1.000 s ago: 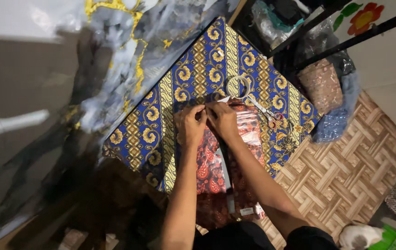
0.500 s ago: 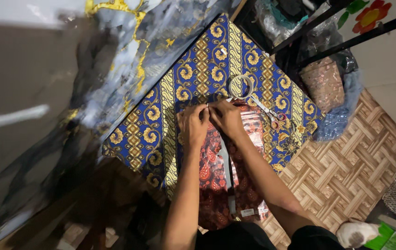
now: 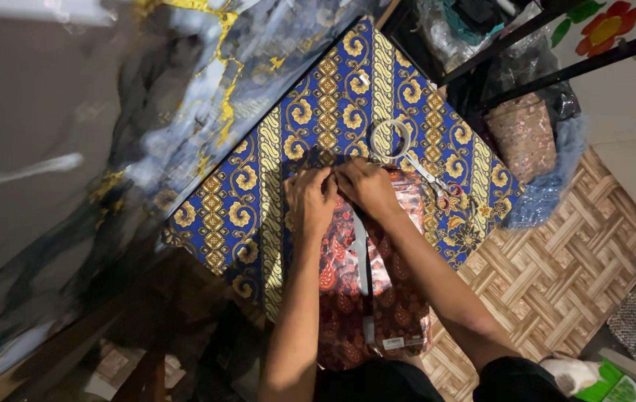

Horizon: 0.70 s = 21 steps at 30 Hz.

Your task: The person wraps a rectangular box with patterned paper on a small table. They fold the paper around the box, apply tape to secure the edges, and use scissors to cut the tape. The person repeatedly opens and closes the box flaps while adjusting the wrapping.

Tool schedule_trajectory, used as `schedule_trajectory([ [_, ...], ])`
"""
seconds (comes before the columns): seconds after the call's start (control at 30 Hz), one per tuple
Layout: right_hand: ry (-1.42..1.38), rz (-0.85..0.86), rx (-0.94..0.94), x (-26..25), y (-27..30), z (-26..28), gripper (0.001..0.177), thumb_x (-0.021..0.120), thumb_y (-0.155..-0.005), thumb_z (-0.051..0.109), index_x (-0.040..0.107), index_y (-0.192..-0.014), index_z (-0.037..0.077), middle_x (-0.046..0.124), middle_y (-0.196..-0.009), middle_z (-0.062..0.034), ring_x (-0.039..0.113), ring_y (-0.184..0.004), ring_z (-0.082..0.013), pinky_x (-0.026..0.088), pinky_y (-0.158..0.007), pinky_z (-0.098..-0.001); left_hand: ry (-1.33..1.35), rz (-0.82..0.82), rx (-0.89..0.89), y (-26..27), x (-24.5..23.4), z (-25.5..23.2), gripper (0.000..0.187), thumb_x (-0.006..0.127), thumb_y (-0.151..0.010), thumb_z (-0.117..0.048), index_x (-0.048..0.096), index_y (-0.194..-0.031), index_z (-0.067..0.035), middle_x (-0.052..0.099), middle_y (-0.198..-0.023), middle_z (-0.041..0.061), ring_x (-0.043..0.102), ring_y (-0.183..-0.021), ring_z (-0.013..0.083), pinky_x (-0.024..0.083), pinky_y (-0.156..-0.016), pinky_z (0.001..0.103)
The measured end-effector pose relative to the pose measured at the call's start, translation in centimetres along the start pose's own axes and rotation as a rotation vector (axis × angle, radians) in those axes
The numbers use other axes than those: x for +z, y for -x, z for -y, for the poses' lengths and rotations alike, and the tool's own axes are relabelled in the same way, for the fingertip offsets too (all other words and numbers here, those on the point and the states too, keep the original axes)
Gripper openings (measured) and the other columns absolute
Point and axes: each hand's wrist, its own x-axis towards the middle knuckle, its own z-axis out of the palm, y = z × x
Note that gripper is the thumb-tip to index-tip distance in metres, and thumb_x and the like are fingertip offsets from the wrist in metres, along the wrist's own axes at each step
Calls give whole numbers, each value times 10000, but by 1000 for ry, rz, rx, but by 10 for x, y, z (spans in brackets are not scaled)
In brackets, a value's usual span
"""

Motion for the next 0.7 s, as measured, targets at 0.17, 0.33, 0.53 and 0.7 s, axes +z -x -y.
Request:
schedule_trajectory([
  [0.17,59,83,-101,-4,-3,-8,190,875,-982,166,826,-1124,50,776,-1024,-96,788,-871,-310,668,-781,-439,-7,-20,43,0,-2,-2,192,806,-1039,-179,840,-1194,-70,853,-1121,90,773,-1086,275,463,-1112,503],
  [0.33,58,112,-82,-2,-6,-12,171,869,-995,177,808,-1095,52,766,-997,-114,786,-844,-318,666,-772,-448,-18,-24,51,0,-2,-1,188,786,-1042,-174,825,-1189,-64,848,-1144,92,771,-1094,278,464,-1115,503],
  [0.53,73,135,-104,-6,-7,-15,194,862,-991,199,811,-1097,45,776,-1003,-128,790,-812,-336,671,-757,-457,-29,9,16,3,6,6,172,795,-1059,-175,836,-1188,-70,856,-1150,86,773,-1089,263,458,-1133,498],
  [0.7,98,155,-123,-3,-10,-13,198,862,-1007,212,825,-1116,51,779,-974,-123,785,-767,-326,677,-736,-457,-64,27,-7,3,10,10,186,786,-1056,-169,839,-1199,-62,854,-1154,93,768,-1085,253,455,-1153,493],
])
